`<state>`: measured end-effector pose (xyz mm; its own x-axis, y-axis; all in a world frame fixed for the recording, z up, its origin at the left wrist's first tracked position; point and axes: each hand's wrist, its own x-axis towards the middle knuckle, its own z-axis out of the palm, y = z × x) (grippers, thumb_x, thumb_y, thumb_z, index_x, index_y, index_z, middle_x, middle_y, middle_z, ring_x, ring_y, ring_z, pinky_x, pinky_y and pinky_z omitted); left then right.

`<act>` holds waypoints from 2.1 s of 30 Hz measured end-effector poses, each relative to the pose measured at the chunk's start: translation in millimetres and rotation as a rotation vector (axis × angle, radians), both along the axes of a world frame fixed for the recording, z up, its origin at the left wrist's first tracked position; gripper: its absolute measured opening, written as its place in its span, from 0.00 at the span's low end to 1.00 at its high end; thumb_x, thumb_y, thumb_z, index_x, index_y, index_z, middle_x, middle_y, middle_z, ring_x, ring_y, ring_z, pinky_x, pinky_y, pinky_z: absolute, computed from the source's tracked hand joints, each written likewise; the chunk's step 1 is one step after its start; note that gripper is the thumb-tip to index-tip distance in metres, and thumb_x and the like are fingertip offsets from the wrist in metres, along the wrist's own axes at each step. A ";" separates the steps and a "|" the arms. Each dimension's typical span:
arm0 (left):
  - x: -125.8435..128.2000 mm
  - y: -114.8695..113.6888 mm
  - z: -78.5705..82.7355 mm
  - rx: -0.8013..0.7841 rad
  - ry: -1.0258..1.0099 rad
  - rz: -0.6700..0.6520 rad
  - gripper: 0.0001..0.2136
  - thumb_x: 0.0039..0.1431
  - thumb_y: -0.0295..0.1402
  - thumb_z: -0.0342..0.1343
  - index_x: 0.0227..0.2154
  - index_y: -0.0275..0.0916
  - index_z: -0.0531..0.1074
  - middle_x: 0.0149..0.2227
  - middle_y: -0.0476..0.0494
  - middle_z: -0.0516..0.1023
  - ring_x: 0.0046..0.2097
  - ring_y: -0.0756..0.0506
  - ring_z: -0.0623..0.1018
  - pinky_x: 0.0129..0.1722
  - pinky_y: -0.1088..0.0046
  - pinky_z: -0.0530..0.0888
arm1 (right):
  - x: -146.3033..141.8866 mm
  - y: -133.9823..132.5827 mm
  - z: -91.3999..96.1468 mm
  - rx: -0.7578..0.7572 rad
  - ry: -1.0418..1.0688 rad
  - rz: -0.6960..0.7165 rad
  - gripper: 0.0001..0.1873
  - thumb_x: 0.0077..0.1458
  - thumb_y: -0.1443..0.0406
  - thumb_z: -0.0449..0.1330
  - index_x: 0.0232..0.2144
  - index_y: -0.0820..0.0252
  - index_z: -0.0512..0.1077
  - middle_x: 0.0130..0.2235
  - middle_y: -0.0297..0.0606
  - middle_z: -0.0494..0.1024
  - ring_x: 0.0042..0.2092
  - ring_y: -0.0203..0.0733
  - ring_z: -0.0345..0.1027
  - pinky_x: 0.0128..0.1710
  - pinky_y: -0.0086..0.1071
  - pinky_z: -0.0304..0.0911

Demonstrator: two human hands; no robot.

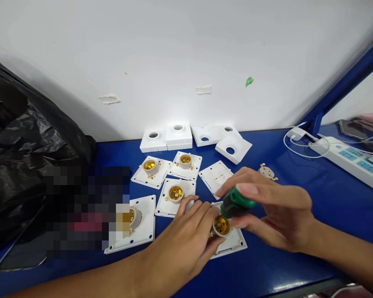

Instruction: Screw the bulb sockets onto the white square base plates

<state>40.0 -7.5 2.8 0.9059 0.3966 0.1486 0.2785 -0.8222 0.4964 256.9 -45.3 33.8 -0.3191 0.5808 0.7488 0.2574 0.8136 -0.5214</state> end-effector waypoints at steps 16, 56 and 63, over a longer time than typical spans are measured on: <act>-0.6 -1.8 -3.6 0.067 -0.044 -0.001 0.14 0.69 0.29 0.60 0.53 0.37 0.65 0.48 0.39 0.75 0.52 0.35 0.75 0.63 0.45 0.64 | -3.6 2.6 -0.8 0.040 0.031 -0.047 0.39 0.56 0.77 0.67 0.67 0.54 0.63 0.47 0.42 0.79 0.48 0.46 0.78 0.41 0.42 0.77; -3.6 -5.2 0.7 0.011 -0.022 0.003 0.10 0.66 0.31 0.64 0.41 0.40 0.66 0.38 0.49 0.74 0.44 0.41 0.74 0.58 0.53 0.66 | 70.1 47.5 -12.8 0.135 0.011 -0.694 0.19 0.58 0.65 0.69 0.51 0.52 0.70 0.40 0.33 0.76 0.31 0.34 0.71 0.27 0.30 0.68; -4.6 -6.9 0.9 0.028 -0.010 0.015 0.11 0.65 0.33 0.65 0.45 0.41 0.68 0.40 0.48 0.75 0.46 0.40 0.75 0.58 0.54 0.68 | 61.6 46.5 -17.7 0.094 0.012 -0.677 0.19 0.58 0.62 0.70 0.50 0.53 0.70 0.42 0.36 0.78 0.35 0.38 0.76 0.29 0.32 0.72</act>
